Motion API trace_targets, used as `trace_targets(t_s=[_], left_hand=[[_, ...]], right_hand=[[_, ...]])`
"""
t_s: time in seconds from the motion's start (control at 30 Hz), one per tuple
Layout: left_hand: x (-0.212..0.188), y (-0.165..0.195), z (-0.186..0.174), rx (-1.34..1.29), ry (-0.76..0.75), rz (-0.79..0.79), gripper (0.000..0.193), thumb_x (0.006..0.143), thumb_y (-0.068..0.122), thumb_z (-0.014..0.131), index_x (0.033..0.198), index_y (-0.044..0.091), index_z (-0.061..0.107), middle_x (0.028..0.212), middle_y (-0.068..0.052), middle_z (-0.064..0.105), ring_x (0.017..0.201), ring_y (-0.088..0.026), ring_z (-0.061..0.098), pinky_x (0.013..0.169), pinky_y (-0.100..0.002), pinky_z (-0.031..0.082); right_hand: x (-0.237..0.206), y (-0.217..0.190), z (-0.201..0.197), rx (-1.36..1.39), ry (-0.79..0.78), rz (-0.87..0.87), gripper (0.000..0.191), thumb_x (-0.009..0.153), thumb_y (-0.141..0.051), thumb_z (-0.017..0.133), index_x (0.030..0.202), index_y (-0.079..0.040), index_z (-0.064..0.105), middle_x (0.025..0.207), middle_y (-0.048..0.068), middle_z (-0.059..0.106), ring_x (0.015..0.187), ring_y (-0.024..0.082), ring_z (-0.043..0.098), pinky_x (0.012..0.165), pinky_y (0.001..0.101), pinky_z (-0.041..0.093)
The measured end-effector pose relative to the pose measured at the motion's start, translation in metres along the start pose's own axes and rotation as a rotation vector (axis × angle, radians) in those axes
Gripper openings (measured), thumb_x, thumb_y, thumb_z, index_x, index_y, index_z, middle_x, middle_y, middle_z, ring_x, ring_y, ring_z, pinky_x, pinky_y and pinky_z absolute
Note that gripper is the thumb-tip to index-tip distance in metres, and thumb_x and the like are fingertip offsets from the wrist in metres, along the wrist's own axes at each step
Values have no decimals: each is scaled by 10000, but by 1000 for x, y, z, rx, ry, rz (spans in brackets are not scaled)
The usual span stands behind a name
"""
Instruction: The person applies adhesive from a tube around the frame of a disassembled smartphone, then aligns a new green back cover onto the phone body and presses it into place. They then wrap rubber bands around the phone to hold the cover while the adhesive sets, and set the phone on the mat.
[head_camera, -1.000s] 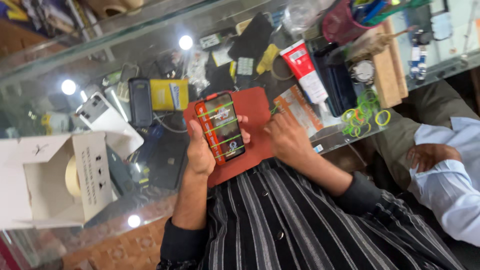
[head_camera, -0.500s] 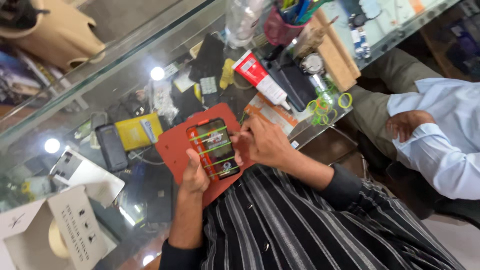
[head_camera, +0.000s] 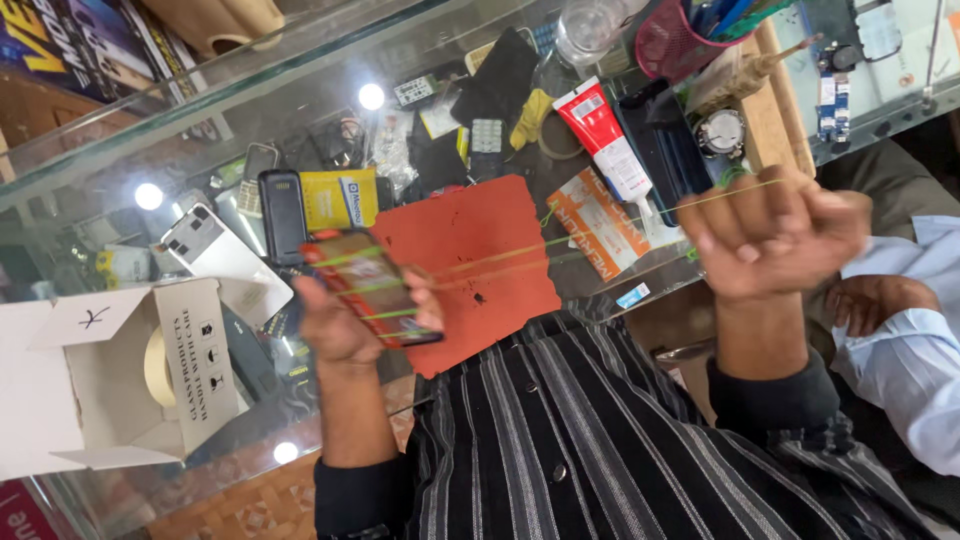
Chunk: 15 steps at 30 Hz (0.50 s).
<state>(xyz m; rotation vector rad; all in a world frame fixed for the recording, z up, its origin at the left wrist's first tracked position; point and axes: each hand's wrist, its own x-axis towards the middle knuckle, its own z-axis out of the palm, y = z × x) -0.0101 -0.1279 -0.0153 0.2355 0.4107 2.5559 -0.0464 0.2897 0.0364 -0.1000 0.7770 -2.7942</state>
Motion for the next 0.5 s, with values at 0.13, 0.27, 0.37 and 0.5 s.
trace_targets(t_s=[0.13, 0.27, 0.37, 0.5], left_hand=[[18, -28, 5, 177, 39, -103, 858, 936, 697, 591, 1369, -42, 537, 1211, -213, 672, 1028, -351, 707, 890, -514, 603], [29, -43, 10, 377, 222, -167, 845, 994, 667, 555, 1380, -85, 544, 1196, -220, 669, 981, -283, 724, 876, -431, 606], [31, -44, 11, 493, 308, -194, 833, 1036, 646, 520, 1400, -103, 559, 1127, -239, 678, 949, -259, 742, 863, -393, 615], [35, -40, 14, 521, 358, -153, 820, 1013, 631, 538, 1390, -98, 535, 1298, -170, 649, 935, -250, 722, 840, -390, 609]], right_hand=[[10, 56, 7, -473, 149, 377, 225, 952, -115, 574, 911, 35, 736, 673, 69, 613, 487, 134, 509, 421, 273, 410], [20, 118, 32, -1380, -21, 170, 107, 941, 8, 677, 1035, 6, 729, 924, 105, 732, 835, 193, 731, 710, 333, 571], [23, 118, 34, -1513, -54, -87, 169, 889, 26, 724, 1054, -10, 725, 1019, 134, 738, 1014, 235, 715, 843, 358, 570], [16, 106, 24, -1694, -108, -220, 205, 876, 10, 743, 1078, -23, 722, 1103, 152, 724, 1138, 301, 678, 962, 404, 553]])
